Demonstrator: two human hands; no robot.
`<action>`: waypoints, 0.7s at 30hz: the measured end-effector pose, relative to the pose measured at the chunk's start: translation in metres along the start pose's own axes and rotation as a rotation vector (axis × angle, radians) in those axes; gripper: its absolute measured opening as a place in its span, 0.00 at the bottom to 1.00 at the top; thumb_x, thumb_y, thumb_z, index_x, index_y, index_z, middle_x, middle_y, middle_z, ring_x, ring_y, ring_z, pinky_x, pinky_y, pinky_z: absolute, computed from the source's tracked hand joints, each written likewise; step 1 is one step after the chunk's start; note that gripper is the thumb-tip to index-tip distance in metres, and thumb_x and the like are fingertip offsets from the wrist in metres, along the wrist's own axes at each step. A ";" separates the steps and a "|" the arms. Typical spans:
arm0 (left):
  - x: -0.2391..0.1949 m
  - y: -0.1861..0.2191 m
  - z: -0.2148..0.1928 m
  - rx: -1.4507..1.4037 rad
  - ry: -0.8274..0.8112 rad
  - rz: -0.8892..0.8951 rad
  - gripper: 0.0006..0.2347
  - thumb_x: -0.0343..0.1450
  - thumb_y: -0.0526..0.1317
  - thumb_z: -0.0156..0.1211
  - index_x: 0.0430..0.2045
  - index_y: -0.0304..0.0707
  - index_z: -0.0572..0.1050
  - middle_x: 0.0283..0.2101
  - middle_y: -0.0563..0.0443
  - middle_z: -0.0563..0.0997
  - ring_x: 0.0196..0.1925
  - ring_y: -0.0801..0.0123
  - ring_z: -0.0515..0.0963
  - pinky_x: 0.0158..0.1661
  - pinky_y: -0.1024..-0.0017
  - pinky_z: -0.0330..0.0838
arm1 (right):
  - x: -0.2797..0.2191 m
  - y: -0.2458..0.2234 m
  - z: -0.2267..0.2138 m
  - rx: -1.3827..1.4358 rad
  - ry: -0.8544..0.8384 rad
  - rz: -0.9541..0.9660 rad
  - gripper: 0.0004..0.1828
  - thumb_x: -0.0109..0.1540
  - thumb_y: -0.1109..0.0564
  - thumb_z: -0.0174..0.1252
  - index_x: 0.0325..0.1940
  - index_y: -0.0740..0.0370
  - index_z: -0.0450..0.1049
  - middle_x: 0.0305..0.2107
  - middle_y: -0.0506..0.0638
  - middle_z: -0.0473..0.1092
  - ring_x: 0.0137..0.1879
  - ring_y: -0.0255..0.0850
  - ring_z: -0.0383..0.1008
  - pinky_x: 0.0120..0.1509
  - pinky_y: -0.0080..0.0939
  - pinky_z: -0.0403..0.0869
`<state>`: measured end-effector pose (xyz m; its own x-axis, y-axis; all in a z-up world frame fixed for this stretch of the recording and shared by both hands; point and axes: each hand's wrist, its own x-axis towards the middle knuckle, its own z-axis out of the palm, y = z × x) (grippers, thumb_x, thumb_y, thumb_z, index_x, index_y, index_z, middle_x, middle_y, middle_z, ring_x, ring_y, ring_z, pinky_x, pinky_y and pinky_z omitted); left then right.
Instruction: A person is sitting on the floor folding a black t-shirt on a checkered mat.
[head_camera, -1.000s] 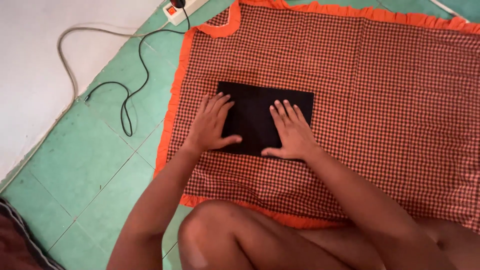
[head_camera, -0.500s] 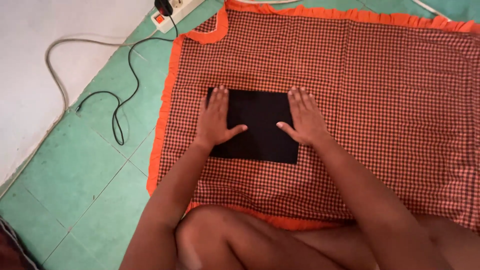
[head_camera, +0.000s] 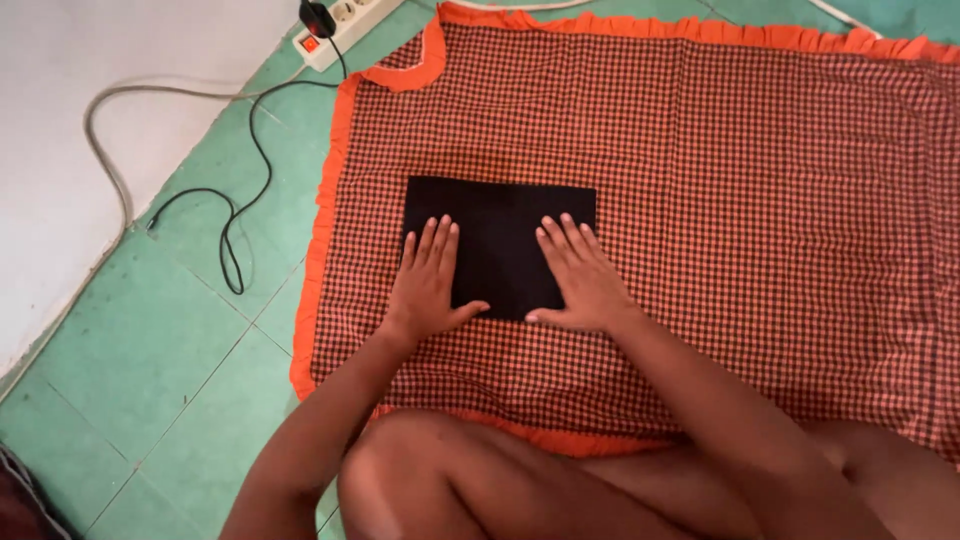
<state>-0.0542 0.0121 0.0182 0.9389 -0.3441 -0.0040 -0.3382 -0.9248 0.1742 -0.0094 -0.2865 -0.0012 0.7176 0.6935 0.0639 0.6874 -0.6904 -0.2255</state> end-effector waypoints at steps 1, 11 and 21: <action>-0.002 0.001 -0.002 0.002 0.004 0.001 0.55 0.62 0.77 0.50 0.74 0.29 0.45 0.78 0.35 0.47 0.80 0.45 0.43 0.74 0.45 0.33 | -0.001 0.012 0.002 -0.003 0.003 -0.001 0.75 0.49 0.08 0.47 0.81 0.66 0.43 0.77 0.63 0.41 0.82 0.62 0.35 0.83 0.61 0.37; 0.046 0.095 0.001 -0.086 -0.140 0.857 0.34 0.71 0.54 0.55 0.68 0.30 0.58 0.72 0.38 0.60 0.76 0.49 0.54 0.75 0.51 0.44 | 0.029 0.065 -0.007 -0.024 0.154 -0.147 0.38 0.69 0.35 0.47 0.77 0.58 0.60 0.72 0.52 0.59 0.80 0.56 0.49 0.82 0.58 0.49; 0.015 0.096 0.098 -0.313 0.000 1.077 0.21 0.75 0.45 0.50 0.61 0.33 0.70 0.67 0.41 0.72 0.73 0.54 0.67 0.71 0.52 0.57 | 0.057 0.100 0.010 -0.246 0.268 0.070 0.30 0.72 0.38 0.49 0.71 0.56 0.71 0.67 0.50 0.69 0.80 0.63 0.49 0.80 0.67 0.48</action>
<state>-0.0794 -0.0981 -0.0620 0.1660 -0.9400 0.2981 -0.9432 -0.0631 0.3262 0.0995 -0.3138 -0.0294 0.7451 0.5874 0.3159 0.6190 -0.7854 0.0000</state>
